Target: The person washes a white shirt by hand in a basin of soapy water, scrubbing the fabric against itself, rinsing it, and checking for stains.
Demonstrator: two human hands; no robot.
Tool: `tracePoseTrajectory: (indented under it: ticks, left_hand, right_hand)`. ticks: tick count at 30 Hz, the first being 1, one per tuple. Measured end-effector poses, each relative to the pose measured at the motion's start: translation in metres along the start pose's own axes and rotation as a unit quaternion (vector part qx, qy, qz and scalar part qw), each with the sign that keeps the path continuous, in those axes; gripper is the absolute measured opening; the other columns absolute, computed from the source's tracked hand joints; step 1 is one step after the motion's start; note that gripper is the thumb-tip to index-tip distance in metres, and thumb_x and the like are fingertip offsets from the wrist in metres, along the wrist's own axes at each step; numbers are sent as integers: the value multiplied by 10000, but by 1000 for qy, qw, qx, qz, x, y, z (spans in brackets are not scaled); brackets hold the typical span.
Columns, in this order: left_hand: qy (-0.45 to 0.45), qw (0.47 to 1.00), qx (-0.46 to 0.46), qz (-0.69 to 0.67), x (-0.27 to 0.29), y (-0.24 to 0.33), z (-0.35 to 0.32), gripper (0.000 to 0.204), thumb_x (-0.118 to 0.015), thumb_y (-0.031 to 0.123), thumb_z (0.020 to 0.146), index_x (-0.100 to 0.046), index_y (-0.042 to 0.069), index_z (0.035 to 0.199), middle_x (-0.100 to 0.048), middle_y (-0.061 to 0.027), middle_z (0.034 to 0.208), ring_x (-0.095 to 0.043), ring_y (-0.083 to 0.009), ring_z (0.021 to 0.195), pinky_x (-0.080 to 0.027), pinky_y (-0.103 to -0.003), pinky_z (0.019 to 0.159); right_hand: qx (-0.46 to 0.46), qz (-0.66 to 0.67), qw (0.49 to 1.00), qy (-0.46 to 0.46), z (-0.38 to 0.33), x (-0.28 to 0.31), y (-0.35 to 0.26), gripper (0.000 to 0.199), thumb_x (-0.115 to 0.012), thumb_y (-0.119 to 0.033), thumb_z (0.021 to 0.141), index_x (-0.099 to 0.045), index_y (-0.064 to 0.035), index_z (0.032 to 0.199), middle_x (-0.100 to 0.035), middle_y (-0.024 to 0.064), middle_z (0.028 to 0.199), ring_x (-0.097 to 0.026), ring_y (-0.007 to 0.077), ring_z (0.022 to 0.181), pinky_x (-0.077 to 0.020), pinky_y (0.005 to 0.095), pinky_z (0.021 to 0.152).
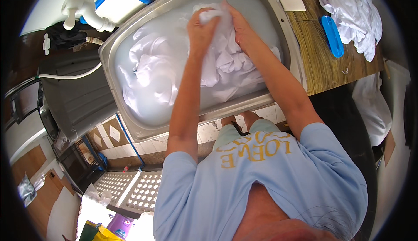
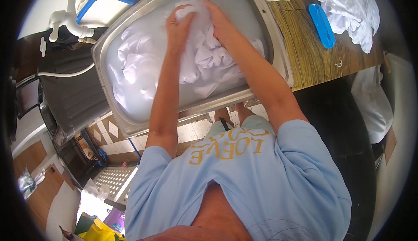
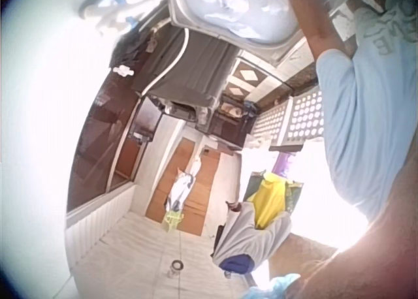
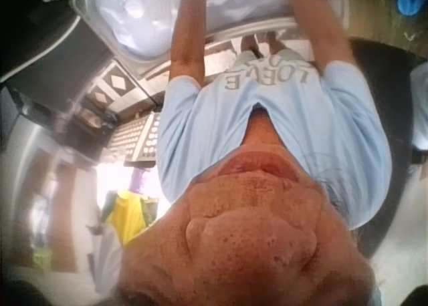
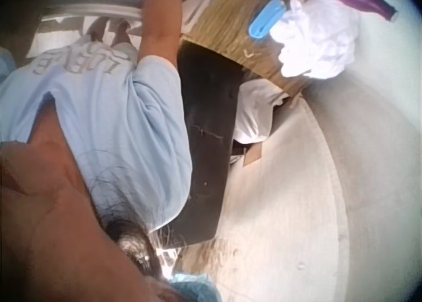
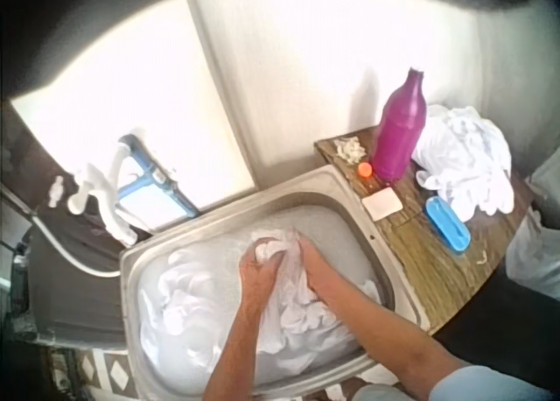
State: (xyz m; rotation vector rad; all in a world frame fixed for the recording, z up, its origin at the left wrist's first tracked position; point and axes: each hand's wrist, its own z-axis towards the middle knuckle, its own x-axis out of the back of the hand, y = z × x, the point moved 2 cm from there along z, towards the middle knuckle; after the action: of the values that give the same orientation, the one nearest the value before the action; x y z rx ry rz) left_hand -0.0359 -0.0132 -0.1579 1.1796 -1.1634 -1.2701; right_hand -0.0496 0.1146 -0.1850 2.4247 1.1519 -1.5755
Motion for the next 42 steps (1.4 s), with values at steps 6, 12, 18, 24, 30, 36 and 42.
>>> tracePoseTrajectory:
  ticks: [6,12,18,24,30,36,42]
  left_hand:
    - [72,905,-210,362,-65,45,-30,273,-753,238,570,-653,92,778,-642,-89,842,-621,-313,750,-503,-399,673]
    - [117,935,-30,334,-19,19,25,214,-731,194,636,-646,36,754,-631,-150,702,-623,-322,673,-493,-345,670]
    - [102,945,-161,267,-43,20,1,252,-726,215,687,-665,-8,786,-634,-147,658,-596,-199,576,-480,-328,605]
    - [96,967,-56,231,27,28,21,432,-745,367,718,-613,64,996,-620,-132,783,-588,-272,729,-468,-349,676]
    - [46,861,-81,500,34,17,-46,620,-716,324,749,-471,36,1241,-486,-218,1247,-484,-377,1122,-404,-445,924]
    - [-129,939,28,319,40,-30,-33,532,-647,278,800,-488,58,1257,-515,-203,1250,-510,-354,1129,-393,-436,952]
    - [-18,1000,-21,-14,71,-72,-9,353,-537,300,893,-598,16,1093,-610,-147,1086,-589,-242,972,-442,-337,874]
  right_hand:
    - [126,61,975,-174,-1,8,22,364,-392,-305,977,-529,-82,1230,-610,102,1053,-595,180,932,-502,344,824]
    - [121,-43,987,93,14,-5,17,230,-551,-248,893,-588,-73,1038,-606,56,917,-593,178,792,-511,333,730]
    - [169,-109,977,68,-6,3,11,213,-518,-291,894,-614,-101,891,-594,30,870,-576,153,785,-484,302,697]
    - [147,-336,918,149,-48,16,-57,291,-540,-320,865,-666,-65,924,-621,37,973,-549,139,891,-445,278,769]
    - [457,-845,236,143,-52,-32,-58,600,-612,-389,743,-511,-185,1297,-614,151,1090,-578,315,1012,-427,415,903]
    - [181,-825,535,-13,6,-49,-36,638,-574,-303,772,-407,-201,1380,-573,150,1189,-583,293,1016,-432,393,907]
    - [127,-466,875,-5,5,0,-28,502,-606,-220,792,-534,-93,1272,-626,131,1134,-591,265,1033,-462,355,900]
